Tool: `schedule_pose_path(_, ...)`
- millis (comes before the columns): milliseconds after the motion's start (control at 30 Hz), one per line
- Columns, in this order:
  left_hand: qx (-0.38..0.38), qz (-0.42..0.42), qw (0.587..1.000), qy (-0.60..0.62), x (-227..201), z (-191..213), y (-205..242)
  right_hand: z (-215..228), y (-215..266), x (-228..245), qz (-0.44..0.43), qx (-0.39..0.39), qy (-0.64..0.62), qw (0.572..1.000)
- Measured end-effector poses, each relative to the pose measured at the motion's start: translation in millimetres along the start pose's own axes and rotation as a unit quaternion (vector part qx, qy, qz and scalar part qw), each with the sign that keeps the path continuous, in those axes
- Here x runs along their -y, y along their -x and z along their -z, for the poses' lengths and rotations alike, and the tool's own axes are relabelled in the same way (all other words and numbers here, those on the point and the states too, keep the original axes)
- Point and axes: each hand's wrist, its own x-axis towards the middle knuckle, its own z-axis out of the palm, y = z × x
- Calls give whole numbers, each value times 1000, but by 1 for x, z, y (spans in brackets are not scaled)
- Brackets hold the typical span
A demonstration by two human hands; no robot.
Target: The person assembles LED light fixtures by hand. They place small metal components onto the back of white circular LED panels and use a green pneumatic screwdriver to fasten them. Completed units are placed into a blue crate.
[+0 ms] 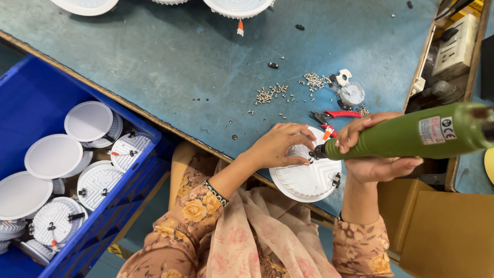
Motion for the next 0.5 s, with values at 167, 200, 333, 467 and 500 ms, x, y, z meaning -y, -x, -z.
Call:
schedule_pose_path(167,-5,-5,1000,-6,2,-1,0,4,-1,-6,-15,-32,-24,999)
schedule_pose_path(200,-7,-7,1000,-8,3,-2,1,4,0,-8,-20,-37,-25,999)
schedule_pose_path(333,-1,9,1000,-3,0,-1,0,3,2,-7,-29,-67,-1,997)
schedule_pose_path(467,-1,1,1000,-1,-1,1,0,4,2,-4,-9,-62,-8,998)
schedule_pose_path(500,-4,-1,1000,-6,0,1,1,5,2,-4,-5,-59,-2,998)
